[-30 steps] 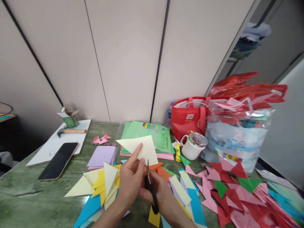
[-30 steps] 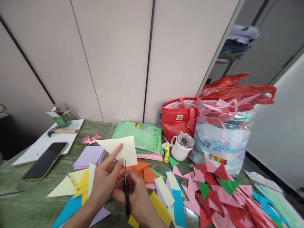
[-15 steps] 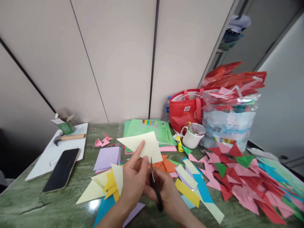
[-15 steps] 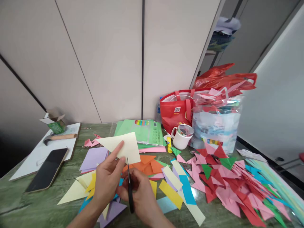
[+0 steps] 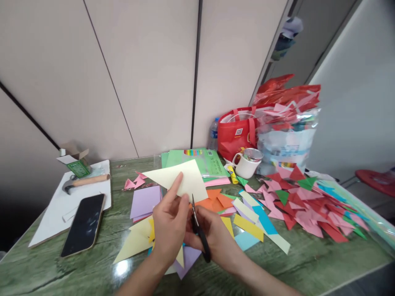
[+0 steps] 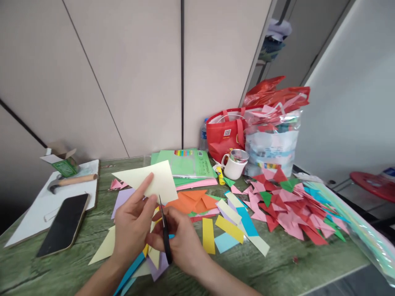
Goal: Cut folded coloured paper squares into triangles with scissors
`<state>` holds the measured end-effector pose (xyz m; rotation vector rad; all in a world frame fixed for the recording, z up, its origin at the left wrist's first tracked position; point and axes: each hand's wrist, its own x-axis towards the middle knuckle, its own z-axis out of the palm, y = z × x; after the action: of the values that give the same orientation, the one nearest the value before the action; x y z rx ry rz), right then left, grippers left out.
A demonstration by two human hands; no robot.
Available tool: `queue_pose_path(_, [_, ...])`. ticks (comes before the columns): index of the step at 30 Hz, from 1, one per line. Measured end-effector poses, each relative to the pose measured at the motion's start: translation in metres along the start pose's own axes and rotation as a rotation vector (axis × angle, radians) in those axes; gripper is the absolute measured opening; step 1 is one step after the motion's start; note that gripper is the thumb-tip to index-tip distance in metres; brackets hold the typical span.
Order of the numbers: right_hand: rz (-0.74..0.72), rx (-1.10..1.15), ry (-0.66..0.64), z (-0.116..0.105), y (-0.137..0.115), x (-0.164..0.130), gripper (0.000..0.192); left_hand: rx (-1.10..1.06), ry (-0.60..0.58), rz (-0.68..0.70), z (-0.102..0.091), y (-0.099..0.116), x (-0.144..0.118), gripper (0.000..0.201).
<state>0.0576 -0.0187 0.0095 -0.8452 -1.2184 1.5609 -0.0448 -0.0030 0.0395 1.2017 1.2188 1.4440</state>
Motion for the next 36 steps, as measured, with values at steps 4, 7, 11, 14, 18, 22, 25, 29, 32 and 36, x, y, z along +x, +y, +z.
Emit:
queue_pose_path(4, [0.02, 0.019, -0.023, -0.006, 0.0, -0.01, 0.038, -0.002, 0.011, -0.004, 0.007, -0.002, -0.013, 0.057])
queue_pose_path(7, [0.03, 0.015, -0.022, -0.016, 0.003, -0.01, 0.04, -0.011, 0.032, -0.008, 0.018, -0.004, -0.014, 0.056])
queue_pose_path(11, [0.035, -0.02, -0.028, -0.036, 0.002, 0.001, 0.039, 0.008, 0.071, -0.011, 0.036, -0.004, -0.003, 0.054])
queue_pose_path(14, [0.028, -0.052, -0.05, -0.05, -0.006, 0.011, 0.037, 0.0, 0.1, -0.02, 0.047, -0.004, 0.01, 0.053])
queue_pose_path(18, [0.012, -0.092, -0.013, -0.058, -0.017, 0.01, 0.035, 0.015, 0.039, 0.002, 0.055, -0.007, 0.016, 0.053])
queue_pose_path(22, [-0.008, -0.119, 0.064, -0.058, -0.014, -0.006, 0.036, 0.036, -0.04, 0.022, 0.059, -0.007, 0.006, 0.051])
queue_pose_path(25, [-0.022, -0.115, 0.095, -0.056, -0.005, -0.017, 0.037, 0.03, -0.058, 0.017, 0.059, -0.005, -0.007, 0.052])
queue_pose_path(29, [-0.002, -0.076, 0.07, -0.049, 0.007, -0.026, 0.039, 0.007, -0.041, -0.019, 0.052, -0.008, -0.021, 0.054])
queue_pose_path(32, [0.009, -0.056, 0.034, -0.04, 0.013, -0.026, 0.041, -0.011, -0.015, -0.039, 0.041, -0.014, -0.025, 0.055])
queue_pose_path(36, [0.027, -0.066, 0.02, -0.026, 0.015, -0.016, 0.041, -0.015, 0.013, -0.055, 0.026, -0.013, -0.019, 0.056])
